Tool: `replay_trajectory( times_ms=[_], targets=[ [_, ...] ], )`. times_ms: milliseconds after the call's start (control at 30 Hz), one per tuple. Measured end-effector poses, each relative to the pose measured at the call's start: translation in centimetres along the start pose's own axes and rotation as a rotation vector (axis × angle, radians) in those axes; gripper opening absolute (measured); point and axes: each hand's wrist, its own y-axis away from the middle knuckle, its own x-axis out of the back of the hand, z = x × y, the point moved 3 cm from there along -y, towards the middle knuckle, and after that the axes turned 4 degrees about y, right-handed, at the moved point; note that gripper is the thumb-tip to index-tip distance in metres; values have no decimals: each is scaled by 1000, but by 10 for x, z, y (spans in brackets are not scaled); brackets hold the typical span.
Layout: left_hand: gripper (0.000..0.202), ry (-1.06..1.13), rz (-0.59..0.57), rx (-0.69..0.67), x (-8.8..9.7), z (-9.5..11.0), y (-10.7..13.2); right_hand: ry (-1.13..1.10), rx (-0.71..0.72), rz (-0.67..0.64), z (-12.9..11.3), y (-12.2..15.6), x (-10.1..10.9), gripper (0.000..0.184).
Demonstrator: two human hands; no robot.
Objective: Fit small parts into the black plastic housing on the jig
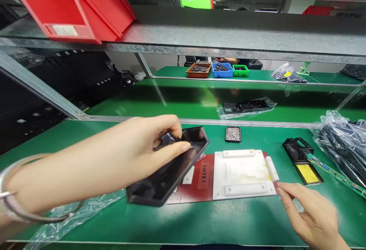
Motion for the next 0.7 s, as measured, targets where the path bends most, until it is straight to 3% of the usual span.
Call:
replay_trajectory(
  times_ms=[67,200,333,533,700],
  targets=[
    [55,-54,-144,35,-7,24,3,-23,-59,27,5,12,-5,21],
    [18,-76,-263,45,-36,73,4,-57,-114,49,9,24,-14,21],
    [14,-59,-324,13,-78,107,-12,-86,-103,38,8,21,-12,23],
    [34,32,-422,33,-144,126,-50,-159,-171,32,18,23,-10,25],
    [37,193,-591,82,-200,130,-77,-221,-231,23,33,32,-18,23]
  ],
)
